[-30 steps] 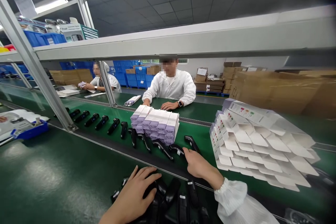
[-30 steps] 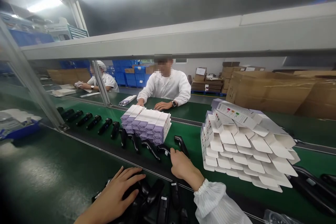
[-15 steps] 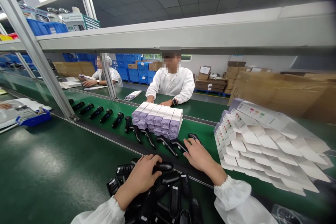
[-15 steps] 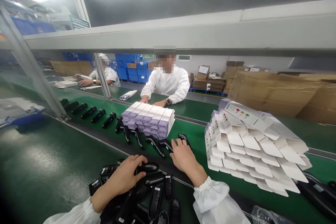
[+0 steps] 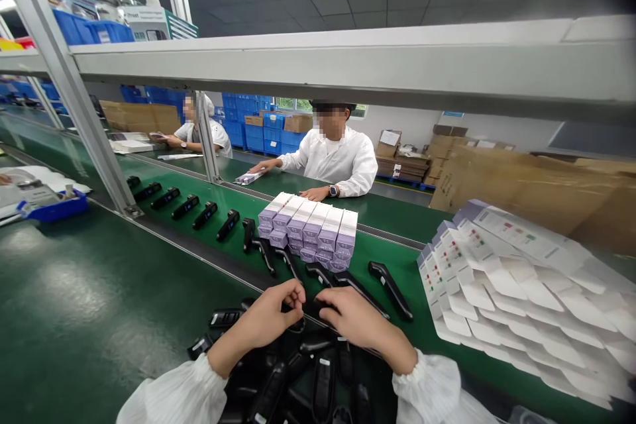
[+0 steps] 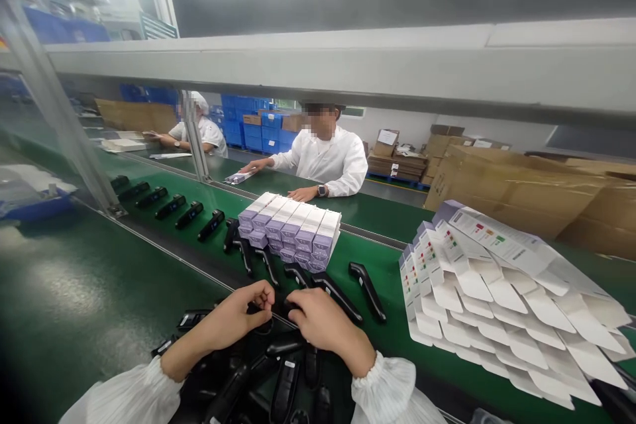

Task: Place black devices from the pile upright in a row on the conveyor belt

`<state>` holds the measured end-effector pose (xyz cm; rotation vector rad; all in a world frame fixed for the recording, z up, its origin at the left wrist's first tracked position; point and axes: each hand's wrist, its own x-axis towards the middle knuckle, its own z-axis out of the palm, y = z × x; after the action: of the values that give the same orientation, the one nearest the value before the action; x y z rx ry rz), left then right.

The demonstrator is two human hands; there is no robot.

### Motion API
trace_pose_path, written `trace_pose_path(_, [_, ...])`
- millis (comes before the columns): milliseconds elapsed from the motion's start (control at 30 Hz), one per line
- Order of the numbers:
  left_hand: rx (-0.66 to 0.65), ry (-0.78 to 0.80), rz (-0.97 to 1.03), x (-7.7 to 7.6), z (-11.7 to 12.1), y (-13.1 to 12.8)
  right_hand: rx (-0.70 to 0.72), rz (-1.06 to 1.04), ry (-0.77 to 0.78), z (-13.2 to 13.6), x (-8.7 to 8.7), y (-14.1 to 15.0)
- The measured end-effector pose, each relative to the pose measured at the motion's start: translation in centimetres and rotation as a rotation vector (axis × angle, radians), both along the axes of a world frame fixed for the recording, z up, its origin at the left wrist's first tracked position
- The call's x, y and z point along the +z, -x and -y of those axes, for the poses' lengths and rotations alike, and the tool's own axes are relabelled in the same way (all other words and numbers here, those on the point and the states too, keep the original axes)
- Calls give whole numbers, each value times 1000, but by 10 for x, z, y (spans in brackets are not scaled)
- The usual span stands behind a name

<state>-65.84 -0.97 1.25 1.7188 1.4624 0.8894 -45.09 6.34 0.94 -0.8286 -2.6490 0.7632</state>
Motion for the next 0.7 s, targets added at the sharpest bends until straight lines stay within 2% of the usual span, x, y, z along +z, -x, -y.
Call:
trace_pose_path(133, [164,159,239,-6,-3,9,-229,136,-15,-15,0,-10])
trace_pose_path(267, [226,239,341,-7,-3,19,-360,378,-108,-11,-11,7])
trace_pose_path(400, [199,234,358,-6,-1,30,-438,487,-225,-3,-19,27])
trace_pose_path(533, [177,268,316,-7,-3,38,-397,524,-201,-4,-17,27])
trace_pose_path(700, [56,305,276,-5,-5,48,-425,523,-234,-9,-14,29])
